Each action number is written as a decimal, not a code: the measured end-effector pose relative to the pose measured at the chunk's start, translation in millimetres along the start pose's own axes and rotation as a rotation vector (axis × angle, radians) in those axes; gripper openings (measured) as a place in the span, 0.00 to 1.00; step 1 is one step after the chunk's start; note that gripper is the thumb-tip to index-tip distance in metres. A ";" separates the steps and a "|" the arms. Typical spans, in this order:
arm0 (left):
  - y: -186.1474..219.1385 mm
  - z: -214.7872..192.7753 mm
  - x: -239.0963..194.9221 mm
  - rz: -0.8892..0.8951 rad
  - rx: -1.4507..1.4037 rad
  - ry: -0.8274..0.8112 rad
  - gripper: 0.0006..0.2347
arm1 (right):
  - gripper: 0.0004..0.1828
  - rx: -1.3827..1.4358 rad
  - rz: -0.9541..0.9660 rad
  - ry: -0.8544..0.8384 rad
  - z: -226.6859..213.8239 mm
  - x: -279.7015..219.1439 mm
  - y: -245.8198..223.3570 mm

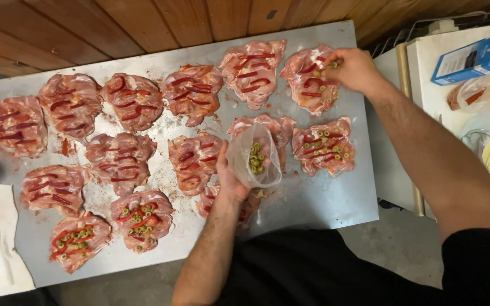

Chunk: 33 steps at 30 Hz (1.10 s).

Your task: Adding sliced olives and cheese slices to raw chicken breasts as part of food preparation.

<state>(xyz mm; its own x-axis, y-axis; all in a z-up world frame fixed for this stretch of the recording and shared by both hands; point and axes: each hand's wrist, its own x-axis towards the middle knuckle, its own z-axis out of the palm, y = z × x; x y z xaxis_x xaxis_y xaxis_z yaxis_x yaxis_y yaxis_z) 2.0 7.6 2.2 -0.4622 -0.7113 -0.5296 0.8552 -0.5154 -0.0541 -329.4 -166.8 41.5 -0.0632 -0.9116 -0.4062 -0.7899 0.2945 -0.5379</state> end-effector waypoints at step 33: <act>0.0 -1.6 -10.2 -0.006 -0.024 -0.004 0.31 | 0.11 -0.171 0.130 -0.066 -10.3 -10.4 -29.1</act>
<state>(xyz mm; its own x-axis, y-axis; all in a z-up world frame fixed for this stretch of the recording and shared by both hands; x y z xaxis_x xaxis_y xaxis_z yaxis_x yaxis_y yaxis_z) 7.1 15.6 6.2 -0.4685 -0.7097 -0.5261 0.8576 -0.5084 -0.0779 -312.0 -168.8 69.0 -0.1353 -0.8468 -0.5144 -0.8699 0.3501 -0.3475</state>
